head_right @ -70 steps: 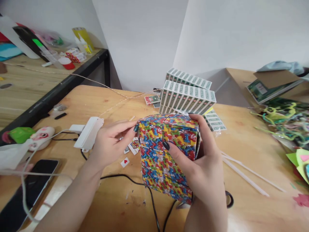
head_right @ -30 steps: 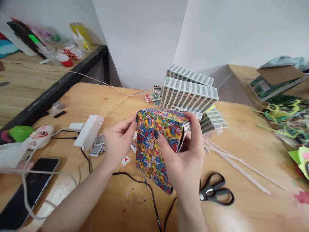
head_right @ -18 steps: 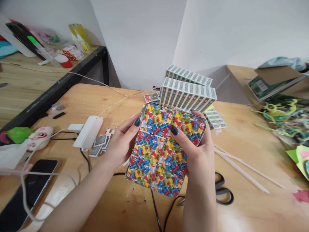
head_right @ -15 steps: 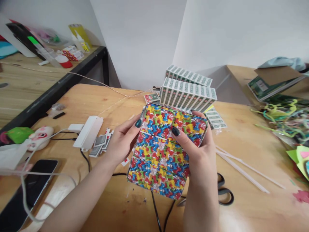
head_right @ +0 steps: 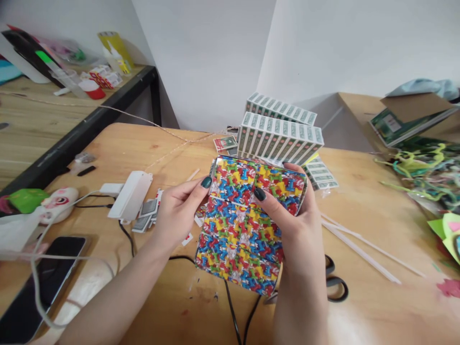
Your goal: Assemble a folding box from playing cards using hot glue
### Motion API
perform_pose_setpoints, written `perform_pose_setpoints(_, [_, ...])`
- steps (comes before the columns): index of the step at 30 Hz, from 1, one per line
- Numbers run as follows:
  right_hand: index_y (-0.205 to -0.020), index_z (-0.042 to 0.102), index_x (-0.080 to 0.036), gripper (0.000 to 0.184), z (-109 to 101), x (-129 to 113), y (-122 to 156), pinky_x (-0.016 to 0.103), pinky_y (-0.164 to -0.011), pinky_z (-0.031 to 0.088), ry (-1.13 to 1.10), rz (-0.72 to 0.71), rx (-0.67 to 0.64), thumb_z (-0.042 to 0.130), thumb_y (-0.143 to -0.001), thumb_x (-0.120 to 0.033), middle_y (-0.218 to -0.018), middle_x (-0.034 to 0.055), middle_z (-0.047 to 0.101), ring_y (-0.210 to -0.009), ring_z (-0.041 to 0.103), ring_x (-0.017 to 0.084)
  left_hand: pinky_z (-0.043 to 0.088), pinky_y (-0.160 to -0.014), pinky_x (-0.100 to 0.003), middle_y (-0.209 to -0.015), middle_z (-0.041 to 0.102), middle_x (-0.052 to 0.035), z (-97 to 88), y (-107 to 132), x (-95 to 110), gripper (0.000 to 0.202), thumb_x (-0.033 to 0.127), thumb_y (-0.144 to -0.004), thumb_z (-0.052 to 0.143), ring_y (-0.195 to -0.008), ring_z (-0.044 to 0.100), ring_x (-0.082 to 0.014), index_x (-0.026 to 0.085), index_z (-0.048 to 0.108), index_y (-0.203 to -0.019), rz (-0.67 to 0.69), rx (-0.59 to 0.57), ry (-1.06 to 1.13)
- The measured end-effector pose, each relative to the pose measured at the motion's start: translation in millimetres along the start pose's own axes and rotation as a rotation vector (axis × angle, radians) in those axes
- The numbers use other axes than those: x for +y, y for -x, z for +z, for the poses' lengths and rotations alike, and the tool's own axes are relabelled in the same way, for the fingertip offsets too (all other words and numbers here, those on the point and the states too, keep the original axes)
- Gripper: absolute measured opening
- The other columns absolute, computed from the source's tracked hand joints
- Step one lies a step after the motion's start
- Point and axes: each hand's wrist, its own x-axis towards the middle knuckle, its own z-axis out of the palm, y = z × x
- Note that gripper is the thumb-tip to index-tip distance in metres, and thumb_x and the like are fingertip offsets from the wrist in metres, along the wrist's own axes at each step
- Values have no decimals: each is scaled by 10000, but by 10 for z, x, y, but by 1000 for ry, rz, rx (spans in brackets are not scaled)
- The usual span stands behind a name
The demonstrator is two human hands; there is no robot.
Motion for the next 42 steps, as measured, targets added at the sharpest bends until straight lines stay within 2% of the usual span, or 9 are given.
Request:
perform_pose_setpoints(6, [-1312, 481, -346, 753, 30, -16, 19, 483, -741, 623, -5, 33, -3, 817, -639, -324, -1023, 7, 723, -895, 716, 311, 543, -760, -274, -918, 760, -34, 0, 20, 30, 255, 369, -836, 629, -901, 683, -199, 226, 754, -1006, 3, 50, 8])
perform_pose_setpoints(10, [-1268, 498, -346, 708, 35, 1, 18, 504, -788, 601, 56, 3, -20, 815, -635, -347, -1040, 4, 715, -917, 707, 312, 549, -680, -271, -858, 763, -28, -7, 18, 37, 224, 309, -816, 640, -822, 694, -199, 204, 762, -971, -33, 77, -4])
perform_pose_setpoints(15, [-1210, 544, -357, 657, 84, -5, 81, 486, -806, 583, 142, -48, 45, 822, -615, -381, -993, -17, 704, -894, 698, 290, 520, -595, -235, -785, 761, -9, 2, 23, 71, 205, 229, -816, 603, -698, 693, -173, 199, 772, -927, -32, 117, -82])
perform_pose_setpoints(19, [-1226, 537, -351, 646, 180, -41, 203, 379, -668, 602, 168, -120, 97, 808, -640, -369, -968, -12, 695, -776, 692, 232, 538, -626, -247, -812, 766, -11, 18, 7, 20, 216, 210, -832, 573, -709, 701, -175, 190, 769, -922, 18, 146, -124])
perform_pose_setpoints(23, [-1277, 497, -301, 694, 245, -9, 210, 308, -594, 584, 159, -166, 83, 800, -653, -318, -918, 11, 694, -708, 685, 201, 547, -743, -270, -922, 765, -31, 0, -47, -90, 221, 236, -856, 572, -814, 703, -181, 196, 755, -973, 88, 232, -164])
perform_pose_setpoints(27, [-1244, 534, -346, 678, 182, 73, 60, 408, -672, 602, 88, -112, 106, 812, -627, -381, -968, 0, 689, -798, 696, 251, 527, -854, -299, -1082, 733, -47, -33, -82, -104, 264, 336, -861, 598, -963, 680, -197, 229, 727, -1065, 30, 127, -25])
perform_pose_setpoints(31, [-1227, 552, -345, 670, 90, 91, -29, 517, -785, 582, 47, -82, 128, 821, -614, -369, -1045, 12, 691, -915, 689, 303, 527, -864, -300, -1097, 729, -40, -30, -65, -47, 275, 301, -844, 619, -947, 687, -184, 243, 714, -1095, -78, -32, 159])
perform_pose_setpoints(38, [-1216, 551, -338, 677, 88, 40, 20, 488, -760, 589, 31, -42, 96, 830, -599, -362, -1026, 15, 698, -888, 696, 298, 555, -854, -318, -1033, 749, -41, -34, -45, -31, 268, 263, -781, 684, -940, 699, -204, 229, 737, -1041, -109, 13, 186])
perform_pose_setpoints(42, [-1203, 559, -368, 683, 120, -15, 81, 386, -590, 592, 73, -57, 105, 840, -581, -357, -969, -2, 693, -744, 688, 246, 574, -819, -351, -964, 762, -47, -28, -44, -9, 250, 272, -753, 707, -845, 718, -209, 215, 753, -992, -136, 43, 173])
